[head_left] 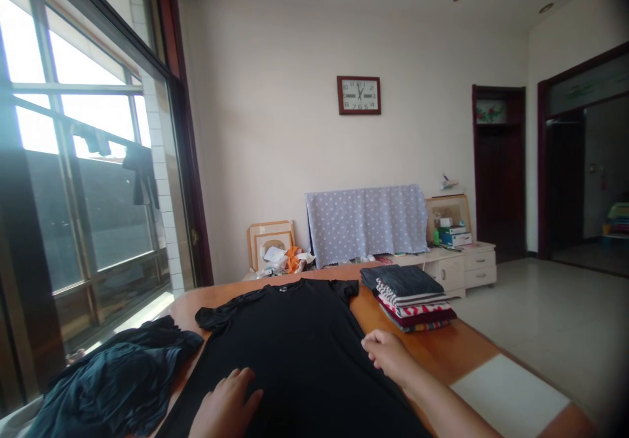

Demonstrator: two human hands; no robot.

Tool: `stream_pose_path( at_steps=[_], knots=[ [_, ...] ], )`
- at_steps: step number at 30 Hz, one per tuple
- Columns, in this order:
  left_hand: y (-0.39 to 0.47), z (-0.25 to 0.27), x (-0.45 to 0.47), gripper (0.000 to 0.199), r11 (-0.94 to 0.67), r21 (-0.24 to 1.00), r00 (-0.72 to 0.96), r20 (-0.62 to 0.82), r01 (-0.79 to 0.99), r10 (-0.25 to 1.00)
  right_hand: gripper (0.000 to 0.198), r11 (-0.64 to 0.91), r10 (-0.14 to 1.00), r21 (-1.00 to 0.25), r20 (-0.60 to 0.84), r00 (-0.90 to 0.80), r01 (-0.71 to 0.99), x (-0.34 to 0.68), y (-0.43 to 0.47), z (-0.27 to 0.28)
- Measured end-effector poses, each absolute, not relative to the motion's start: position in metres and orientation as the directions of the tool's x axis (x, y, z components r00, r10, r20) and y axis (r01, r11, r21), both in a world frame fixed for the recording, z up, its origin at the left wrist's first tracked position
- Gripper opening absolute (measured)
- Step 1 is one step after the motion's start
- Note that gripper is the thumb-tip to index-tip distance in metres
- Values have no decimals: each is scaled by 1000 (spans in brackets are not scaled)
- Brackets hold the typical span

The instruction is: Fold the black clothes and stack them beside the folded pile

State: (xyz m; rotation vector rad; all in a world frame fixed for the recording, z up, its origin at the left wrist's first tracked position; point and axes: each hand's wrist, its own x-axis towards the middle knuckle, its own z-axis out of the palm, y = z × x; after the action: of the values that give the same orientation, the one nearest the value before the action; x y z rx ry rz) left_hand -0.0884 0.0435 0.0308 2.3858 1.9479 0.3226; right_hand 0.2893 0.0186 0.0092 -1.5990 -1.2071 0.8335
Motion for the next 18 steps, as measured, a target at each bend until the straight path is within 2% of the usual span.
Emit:
stream_pose_path(
  at_steps=[3,8,13,18],
  knots=[
    [75,35,-75,42,-290,180,269,136,940,954,19,-163,949,-964,-95,301,211,286,47,12],
    [128,25,-58,41,-356,178,327,171,917,929,14,-233,906,-968,-181,384,94,286,99,11],
    [157,2,-51,45,-359,199,324,188,912,927,14,-261,877,-961,-195,439,94,290,155,10],
    [164,-14,-52,44,-329,244,284,201,912,937,17,-257,851,-949,-132,508,183,298,211,8]
  ],
)
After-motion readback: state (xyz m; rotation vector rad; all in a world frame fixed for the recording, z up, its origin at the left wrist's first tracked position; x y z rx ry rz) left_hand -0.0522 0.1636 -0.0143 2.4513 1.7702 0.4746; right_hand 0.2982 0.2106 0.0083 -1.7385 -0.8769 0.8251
